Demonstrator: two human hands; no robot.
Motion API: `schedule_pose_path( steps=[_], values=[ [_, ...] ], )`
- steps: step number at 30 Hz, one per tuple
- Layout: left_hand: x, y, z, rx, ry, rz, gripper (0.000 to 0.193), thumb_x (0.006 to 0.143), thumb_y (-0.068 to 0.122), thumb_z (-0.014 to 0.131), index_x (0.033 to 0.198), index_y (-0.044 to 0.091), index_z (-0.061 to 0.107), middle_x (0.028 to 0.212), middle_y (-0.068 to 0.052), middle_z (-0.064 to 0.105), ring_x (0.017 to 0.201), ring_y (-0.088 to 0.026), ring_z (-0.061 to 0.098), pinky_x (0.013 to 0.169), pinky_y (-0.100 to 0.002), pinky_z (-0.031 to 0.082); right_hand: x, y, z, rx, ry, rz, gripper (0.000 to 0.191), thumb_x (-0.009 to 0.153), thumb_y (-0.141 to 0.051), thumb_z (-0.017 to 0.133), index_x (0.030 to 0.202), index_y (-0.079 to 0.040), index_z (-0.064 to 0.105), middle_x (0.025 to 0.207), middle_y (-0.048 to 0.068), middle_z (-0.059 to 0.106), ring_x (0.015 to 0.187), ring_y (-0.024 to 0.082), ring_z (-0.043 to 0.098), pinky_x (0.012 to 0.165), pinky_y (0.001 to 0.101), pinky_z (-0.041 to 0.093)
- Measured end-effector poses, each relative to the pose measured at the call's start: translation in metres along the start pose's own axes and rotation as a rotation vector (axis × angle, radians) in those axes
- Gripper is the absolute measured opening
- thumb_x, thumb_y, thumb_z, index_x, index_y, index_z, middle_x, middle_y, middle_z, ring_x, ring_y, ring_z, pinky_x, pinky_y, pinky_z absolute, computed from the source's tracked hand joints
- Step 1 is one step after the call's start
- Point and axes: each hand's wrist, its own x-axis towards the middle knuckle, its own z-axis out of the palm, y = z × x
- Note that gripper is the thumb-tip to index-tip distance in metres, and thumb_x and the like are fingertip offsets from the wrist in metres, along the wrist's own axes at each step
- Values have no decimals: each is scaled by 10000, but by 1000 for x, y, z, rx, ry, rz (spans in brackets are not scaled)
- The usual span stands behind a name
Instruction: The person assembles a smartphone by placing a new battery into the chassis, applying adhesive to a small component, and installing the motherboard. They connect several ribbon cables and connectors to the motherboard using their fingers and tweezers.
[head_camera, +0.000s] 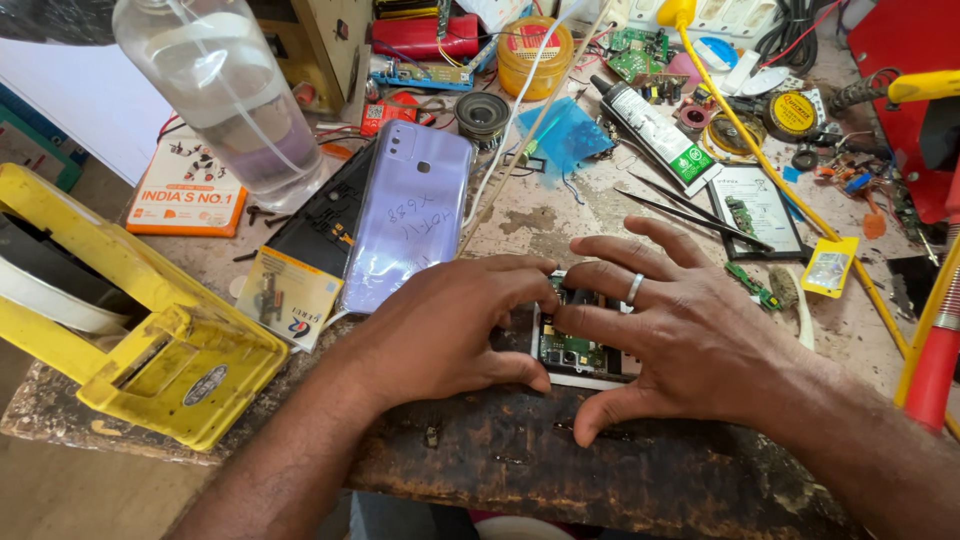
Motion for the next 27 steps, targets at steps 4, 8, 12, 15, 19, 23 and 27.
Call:
schedule_pose_path(
  steps=[4,8,12,15,19,23,27],
  values=[
    [-5,3,2,76,156,215,472,736,339,853,1113,92,712,1229,-136,674,1088,-376,649,877,-464,524,-1,-1,-3,-9,16,-7,856,653,-849,626,1151,-159,714,1240,114,646,1318,334,496,1119,596,304],
    [-14,14,12,194,176,137,401,782,309,806,1116,102,730,1154,-111,687,1039,-361,648,857,-479,506,-2,-2,-5,1,6,-5,862,646,-851,625,1166,-170,718,1230,113,645,1315,339,493,1117,592,305],
    [-21,24,16,281,159,78,358,818,333,785,1058,77,719,1102,-93,694,1033,-337,639,855,-476,497,-5,-1,-3,1,1,-3,837,637,-846,636,1123,-170,727,1218,112,641,1307,350,496,1115,600,314],
    [-28,34,22,338,212,55,481,794,390,779,1145,68,711,1053,-117,674,1040,-334,620,836,-477,490,-9,8,-3,89,149,-57,669,794,-816,578,1114,-241,698,1315,101,639,1346,325,519,1140,556,333],
    [-31,38,34,367,252,35,577,803,465,759,1179,34,684,1103,-144,658,1051,-336,612,853,-480,485,-14,18,2,324,72,195,389,907,-385,635,1137,-88,735,1166,138,729,1195,314,658,1034,490,473],
    [-30,37,43,436,314,84,612,788,494,739,1179,27,675,1279,-178,640,1181,-347,584,964,-475,453,-20,25,6,388,56,276,325,842,-74,591,1127,-65,748,1159,153,741,1134,313,692,993,429,522],
    [-21,36,50,407,406,178,667,833,507,709,1231,-26,653,1435,-226,589,1322,-383,516,1079,-482,387,-26,29,6,396,46,242,365,808,-27,589,1133,-54,754,1177,153,735,1142,328,684,1003,443,517]
  ],
)
